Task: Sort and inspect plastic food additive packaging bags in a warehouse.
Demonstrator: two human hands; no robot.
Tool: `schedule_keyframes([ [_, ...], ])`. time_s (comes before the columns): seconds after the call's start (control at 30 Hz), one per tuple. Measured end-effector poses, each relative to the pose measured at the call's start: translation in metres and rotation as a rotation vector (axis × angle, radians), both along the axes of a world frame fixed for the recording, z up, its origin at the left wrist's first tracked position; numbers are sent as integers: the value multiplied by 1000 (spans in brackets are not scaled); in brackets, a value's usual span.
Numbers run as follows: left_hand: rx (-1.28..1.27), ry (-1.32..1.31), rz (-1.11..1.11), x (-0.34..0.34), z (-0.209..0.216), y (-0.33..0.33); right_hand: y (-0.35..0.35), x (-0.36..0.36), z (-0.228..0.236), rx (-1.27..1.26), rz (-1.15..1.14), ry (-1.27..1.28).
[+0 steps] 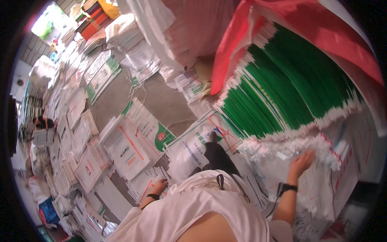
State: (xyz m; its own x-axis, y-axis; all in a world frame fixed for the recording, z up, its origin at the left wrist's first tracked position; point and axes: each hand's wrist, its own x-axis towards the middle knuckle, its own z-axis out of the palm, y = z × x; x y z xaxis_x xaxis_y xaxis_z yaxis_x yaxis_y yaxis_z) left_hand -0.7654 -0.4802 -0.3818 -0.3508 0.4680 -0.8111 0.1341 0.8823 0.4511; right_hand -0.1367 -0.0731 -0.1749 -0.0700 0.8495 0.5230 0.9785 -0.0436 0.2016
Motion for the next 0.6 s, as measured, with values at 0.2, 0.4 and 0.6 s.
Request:
schedule_keyframes([
  [0.2,3,158,62,-28,7,70,-18,-112,-162,-1414,197,431],
  [0.4,106,217,33,-52,55,200,52,-165,-216,-1613,318,433],
  [0.6,190,303,317,-83,70,236,203,-265,-195,-1483,267,354],
])
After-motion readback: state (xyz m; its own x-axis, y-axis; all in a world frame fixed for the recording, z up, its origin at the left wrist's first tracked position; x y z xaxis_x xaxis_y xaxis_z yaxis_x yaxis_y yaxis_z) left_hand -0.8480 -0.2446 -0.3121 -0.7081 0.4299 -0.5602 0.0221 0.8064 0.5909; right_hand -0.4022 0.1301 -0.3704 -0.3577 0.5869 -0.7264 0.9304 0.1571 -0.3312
